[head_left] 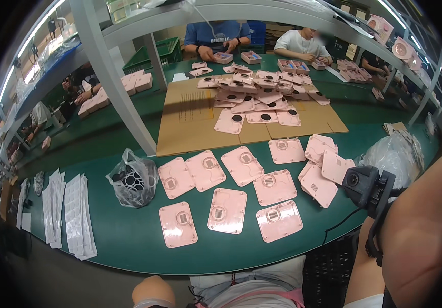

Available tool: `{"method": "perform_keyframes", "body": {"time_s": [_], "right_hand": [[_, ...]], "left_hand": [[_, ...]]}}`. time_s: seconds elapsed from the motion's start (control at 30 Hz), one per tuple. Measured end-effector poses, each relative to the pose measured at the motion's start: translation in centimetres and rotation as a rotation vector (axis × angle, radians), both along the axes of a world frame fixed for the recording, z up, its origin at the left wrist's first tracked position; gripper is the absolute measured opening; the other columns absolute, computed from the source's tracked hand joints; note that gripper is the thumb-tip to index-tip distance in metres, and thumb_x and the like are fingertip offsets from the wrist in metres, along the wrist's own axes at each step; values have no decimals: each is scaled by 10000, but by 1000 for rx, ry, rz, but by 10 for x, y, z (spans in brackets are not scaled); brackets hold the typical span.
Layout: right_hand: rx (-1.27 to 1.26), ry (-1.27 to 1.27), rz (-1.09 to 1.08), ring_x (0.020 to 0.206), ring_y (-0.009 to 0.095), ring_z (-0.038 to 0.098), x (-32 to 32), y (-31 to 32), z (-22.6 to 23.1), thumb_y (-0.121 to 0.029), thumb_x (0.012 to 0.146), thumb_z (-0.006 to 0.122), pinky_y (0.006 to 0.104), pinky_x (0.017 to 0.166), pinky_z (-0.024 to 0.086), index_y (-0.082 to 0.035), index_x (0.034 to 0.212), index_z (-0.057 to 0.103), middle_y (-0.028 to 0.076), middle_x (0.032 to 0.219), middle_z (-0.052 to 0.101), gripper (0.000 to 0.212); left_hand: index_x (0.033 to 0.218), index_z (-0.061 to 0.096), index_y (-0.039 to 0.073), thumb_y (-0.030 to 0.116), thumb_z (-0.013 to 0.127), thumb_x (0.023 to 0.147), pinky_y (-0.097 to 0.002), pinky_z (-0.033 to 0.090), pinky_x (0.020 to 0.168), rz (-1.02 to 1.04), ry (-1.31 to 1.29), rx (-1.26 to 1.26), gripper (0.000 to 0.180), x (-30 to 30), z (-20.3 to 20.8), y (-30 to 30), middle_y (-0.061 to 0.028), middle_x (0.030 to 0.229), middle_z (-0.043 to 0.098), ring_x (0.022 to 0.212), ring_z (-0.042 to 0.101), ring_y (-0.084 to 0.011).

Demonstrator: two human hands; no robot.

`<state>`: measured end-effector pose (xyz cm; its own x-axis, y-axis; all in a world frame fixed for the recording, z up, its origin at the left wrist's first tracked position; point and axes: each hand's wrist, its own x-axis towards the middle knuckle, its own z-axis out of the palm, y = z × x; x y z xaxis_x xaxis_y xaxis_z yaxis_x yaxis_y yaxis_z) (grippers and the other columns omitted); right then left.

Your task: Assembling black circular rings onto pink plastic components at an assembly line.

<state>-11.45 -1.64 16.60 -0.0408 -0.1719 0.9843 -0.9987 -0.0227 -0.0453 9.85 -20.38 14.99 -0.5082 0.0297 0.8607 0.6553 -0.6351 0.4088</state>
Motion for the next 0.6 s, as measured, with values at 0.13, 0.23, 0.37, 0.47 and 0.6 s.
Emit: {"method": "perform_keyframes", "body": {"time_s": [0.13, 0.23, 0.37, 0.47, 0.6], "right_hand": [[-2, 10, -2, 1315, 377, 369, 3, 3, 3, -324, 830, 637, 485, 1010, 350, -89, 1416, 325, 222, 1433, 361, 704], [11, 9, 6, 1315, 377, 370, 2, 4, 4, -325, 831, 636, 485, 1008, 351, -91, 1415, 328, 223, 1431, 362, 701], [18, 15, 5, 1313, 377, 372, 2, 5, 4, -326, 832, 635, 486, 1006, 352, -92, 1413, 331, 225, 1429, 364, 696], [31, 29, 6, 1313, 377, 373, 3, 5, 6, -326, 833, 634, 486, 1005, 353, -93, 1412, 334, 226, 1428, 366, 692], [77, 53, 24, 1311, 377, 375, 0, -1, 8, -327, 835, 632, 486, 1003, 354, -95, 1410, 337, 228, 1426, 368, 687]], "left_hand": [[1023, 696, 97, 38, 626, 873, -319, 457, 833, 26, 62, 14, 176, 7, 0, 4, 3, 1095, 675, 999, 641, -146], [1031, 694, 91, 33, 629, 870, -302, 455, 833, 2, -35, 13, 183, 9, 2, 6, 8, 1069, 688, 1010, 637, -146], [957, 698, 108, 25, 614, 876, -306, 457, 808, 111, 200, 61, 144, -2, -5, 5, 14, 969, 701, 956, 642, -147], [947, 689, 106, 30, 602, 880, -299, 457, 790, 143, 260, 131, 135, -6, -10, 7, 14, 955, 699, 938, 640, -144], [933, 677, 104, 35, 585, 885, -291, 456, 767, 206, 343, 251, 124, -9, -22, 10, 13, 937, 695, 913, 638, -139]]}}
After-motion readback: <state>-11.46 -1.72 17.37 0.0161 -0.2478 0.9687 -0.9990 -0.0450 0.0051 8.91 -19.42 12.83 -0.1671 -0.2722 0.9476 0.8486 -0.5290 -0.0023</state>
